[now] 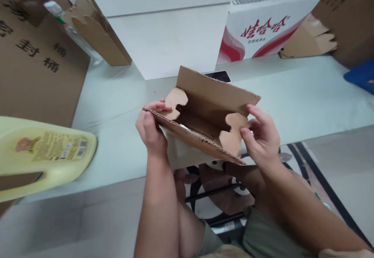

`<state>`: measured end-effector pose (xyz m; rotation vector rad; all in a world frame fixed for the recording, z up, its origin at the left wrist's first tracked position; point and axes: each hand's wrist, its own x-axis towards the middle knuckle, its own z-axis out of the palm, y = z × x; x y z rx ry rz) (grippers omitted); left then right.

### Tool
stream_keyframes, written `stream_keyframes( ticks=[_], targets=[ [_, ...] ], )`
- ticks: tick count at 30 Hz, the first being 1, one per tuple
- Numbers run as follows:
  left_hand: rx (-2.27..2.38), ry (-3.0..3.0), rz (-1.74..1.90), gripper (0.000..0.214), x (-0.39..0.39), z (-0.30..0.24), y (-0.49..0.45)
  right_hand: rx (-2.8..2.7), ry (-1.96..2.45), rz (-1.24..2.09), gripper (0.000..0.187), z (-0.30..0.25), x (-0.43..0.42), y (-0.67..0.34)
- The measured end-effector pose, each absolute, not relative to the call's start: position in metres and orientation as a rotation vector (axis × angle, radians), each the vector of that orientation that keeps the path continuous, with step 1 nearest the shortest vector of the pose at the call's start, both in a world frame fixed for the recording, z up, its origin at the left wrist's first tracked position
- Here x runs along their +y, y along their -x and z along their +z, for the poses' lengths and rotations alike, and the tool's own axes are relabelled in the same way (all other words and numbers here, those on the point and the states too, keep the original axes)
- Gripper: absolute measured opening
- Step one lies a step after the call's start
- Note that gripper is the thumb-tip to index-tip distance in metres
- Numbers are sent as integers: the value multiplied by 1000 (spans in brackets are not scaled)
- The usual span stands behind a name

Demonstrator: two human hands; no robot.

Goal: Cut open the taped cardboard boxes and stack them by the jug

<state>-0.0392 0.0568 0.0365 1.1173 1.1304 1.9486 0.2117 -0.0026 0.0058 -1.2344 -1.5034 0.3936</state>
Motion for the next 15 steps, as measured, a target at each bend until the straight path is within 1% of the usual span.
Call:
stream_keyframes(
  ticks=[2,3,4,5,7,8,9,11,12,15],
  targets=[
    [1155,-1173,1941,42,55,34,35,-1425,1200,412,64,0,-4,-215],
    [1175,-1195,1925,42,55,33,34,-1401,1174,468,69,-1,-5,-217],
    [1198,-1213,1901,41,56,31,33,-1405,1150,555,67,-2,-6,-218],
    [1219,-1230,1879,39,57,30,32,-1430,1124,649,59,-3,-7,-219],
    [1251,-1270,1834,38,61,26,30,-1480,1071,784,36,-4,-11,-219],
    [1263,-1296,1814,39,63,25,30,-1493,1049,815,31,-4,-12,-218],
    [1272,-1328,1795,42,65,23,29,-1498,1029,827,31,-5,-14,-217],
    [1282,-1412,1765,45,68,22,29,-1493,991,839,38,-7,-17,-217],
    [1286,-1460,1742,42,69,23,28,-1498,971,846,40,-9,-18,-217],
    [1296,-1612,1639,25,71,24,29,-1535,901,873,37,-14,-21,-219]
  ],
)
